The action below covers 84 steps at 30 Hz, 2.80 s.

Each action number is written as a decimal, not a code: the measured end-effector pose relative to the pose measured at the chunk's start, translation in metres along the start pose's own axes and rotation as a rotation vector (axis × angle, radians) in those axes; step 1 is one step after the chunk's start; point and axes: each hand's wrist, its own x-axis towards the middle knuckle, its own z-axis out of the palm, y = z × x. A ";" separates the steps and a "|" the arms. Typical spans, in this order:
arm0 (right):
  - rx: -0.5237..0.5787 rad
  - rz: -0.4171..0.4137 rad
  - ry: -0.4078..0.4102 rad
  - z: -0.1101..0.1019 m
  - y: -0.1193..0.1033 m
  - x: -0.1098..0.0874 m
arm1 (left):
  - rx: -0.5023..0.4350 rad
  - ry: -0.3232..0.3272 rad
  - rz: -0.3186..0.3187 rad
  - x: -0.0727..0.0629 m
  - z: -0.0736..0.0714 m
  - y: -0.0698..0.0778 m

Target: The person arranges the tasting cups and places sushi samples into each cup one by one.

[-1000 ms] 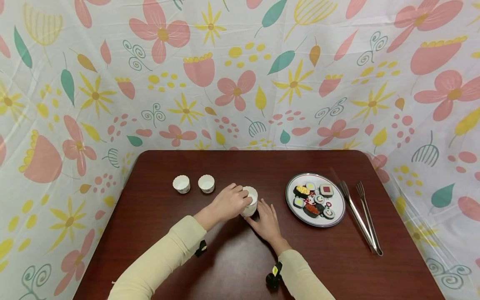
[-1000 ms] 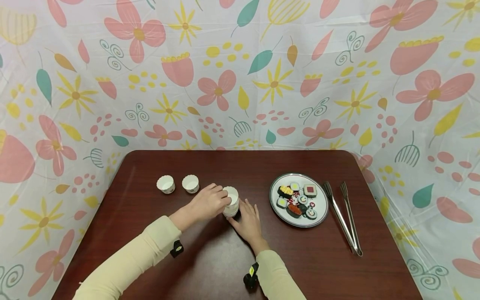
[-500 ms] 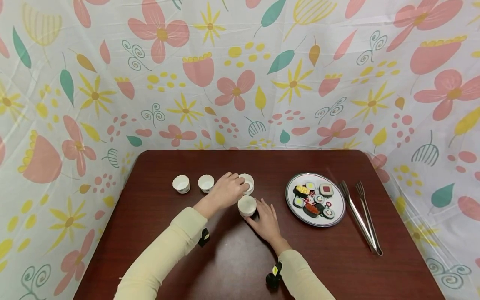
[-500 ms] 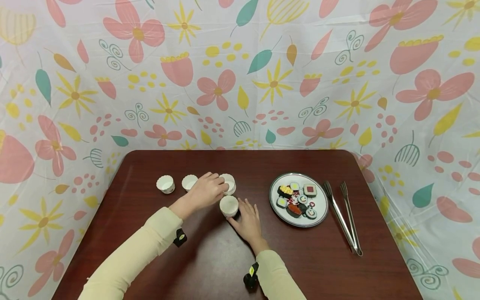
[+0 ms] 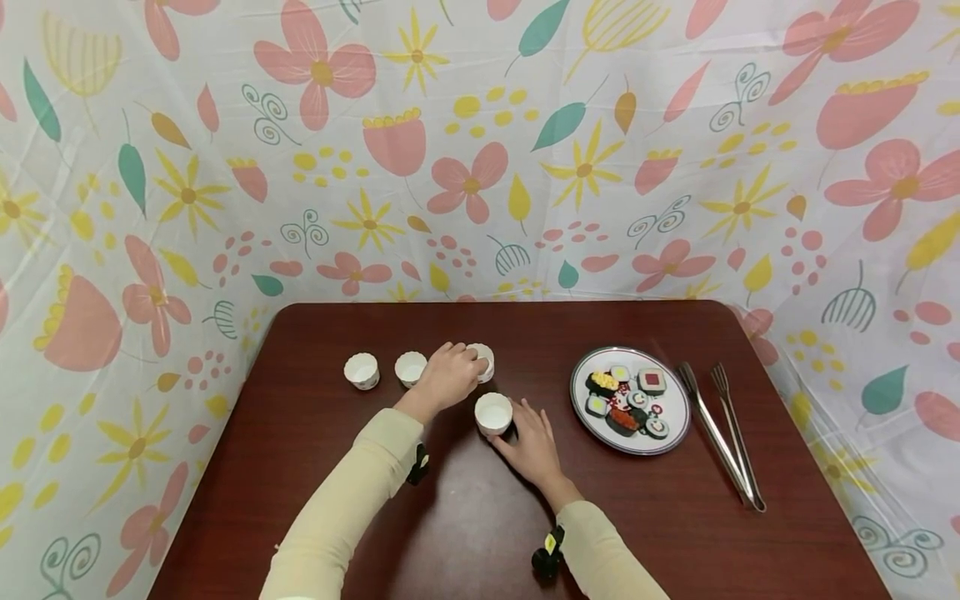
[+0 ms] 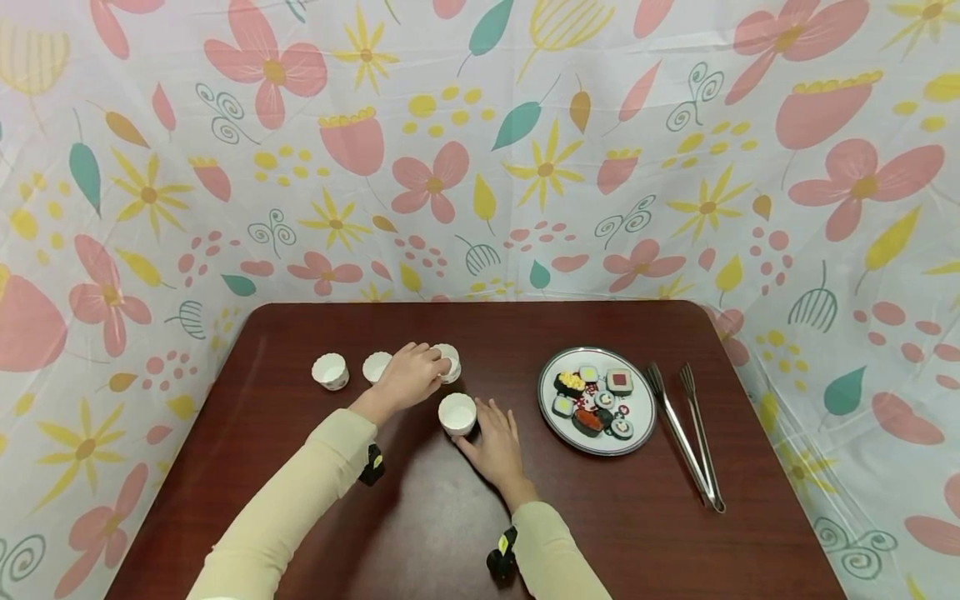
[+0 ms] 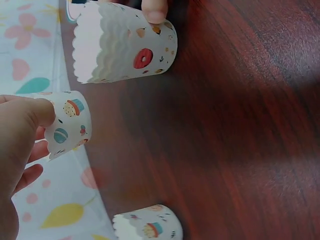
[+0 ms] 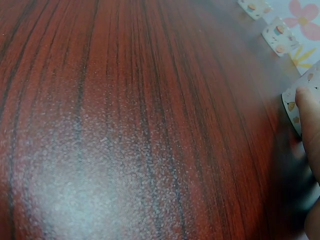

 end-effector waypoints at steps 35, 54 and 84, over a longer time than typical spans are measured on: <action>0.001 0.000 -0.004 0.000 -0.001 0.000 | 0.018 -0.184 -0.186 -0.010 0.032 0.005; -0.006 0.009 -0.008 0.001 0.001 -0.001 | 0.006 -0.162 -0.189 -0.011 0.033 0.000; 0.004 0.005 -0.023 0.002 0.002 -0.001 | -0.087 0.001 0.123 -0.015 -0.019 0.029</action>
